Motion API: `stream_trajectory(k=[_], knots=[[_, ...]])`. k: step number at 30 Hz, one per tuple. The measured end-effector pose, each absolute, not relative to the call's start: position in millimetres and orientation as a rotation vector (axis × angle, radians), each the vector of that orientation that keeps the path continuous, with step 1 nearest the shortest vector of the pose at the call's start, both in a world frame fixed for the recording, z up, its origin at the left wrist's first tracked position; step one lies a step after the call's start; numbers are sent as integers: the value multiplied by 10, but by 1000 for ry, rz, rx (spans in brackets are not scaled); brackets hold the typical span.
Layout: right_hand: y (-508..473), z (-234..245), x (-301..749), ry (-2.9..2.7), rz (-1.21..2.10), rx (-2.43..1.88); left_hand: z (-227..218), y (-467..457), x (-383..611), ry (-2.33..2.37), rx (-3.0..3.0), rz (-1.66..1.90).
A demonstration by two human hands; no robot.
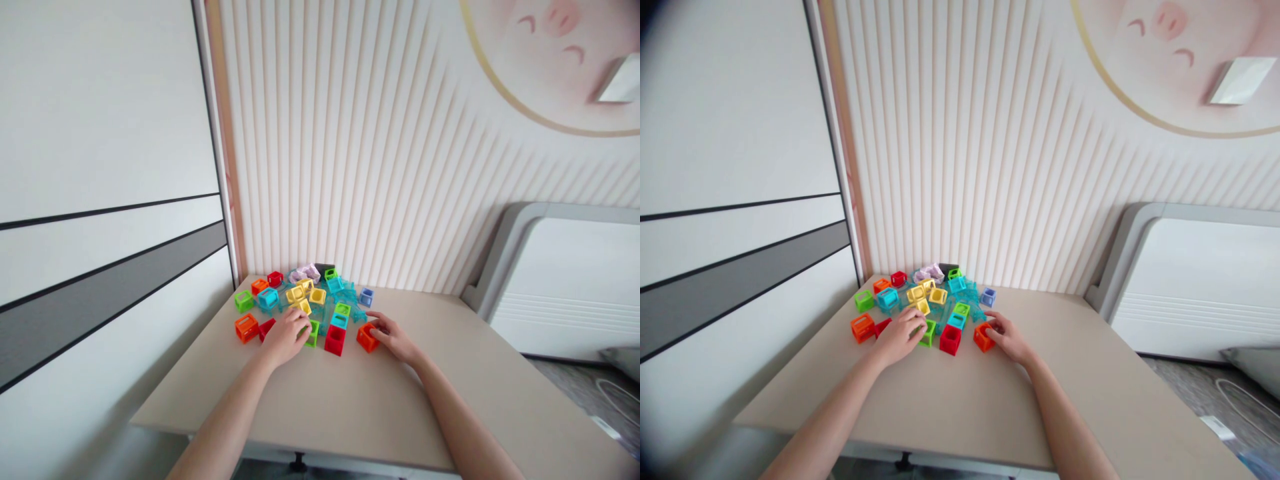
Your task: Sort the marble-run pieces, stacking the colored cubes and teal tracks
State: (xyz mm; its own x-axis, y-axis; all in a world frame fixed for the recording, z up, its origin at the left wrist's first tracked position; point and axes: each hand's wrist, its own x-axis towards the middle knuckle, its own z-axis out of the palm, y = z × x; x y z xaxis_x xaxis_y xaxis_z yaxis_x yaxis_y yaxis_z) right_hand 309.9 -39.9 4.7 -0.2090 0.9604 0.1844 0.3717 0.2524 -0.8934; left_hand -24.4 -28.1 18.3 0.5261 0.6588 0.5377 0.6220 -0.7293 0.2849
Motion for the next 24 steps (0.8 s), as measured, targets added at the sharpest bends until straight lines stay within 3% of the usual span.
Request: stream_trajectory(k=[10, 24], knots=[[-318, -50, 3118, -1520, 972, -1253, 172, -274, -256, 1146, 2687, 965], [-202, -146, 3135, -1409, 695, -1215, 157, -269, -245, 1185, 2692, 1154]])
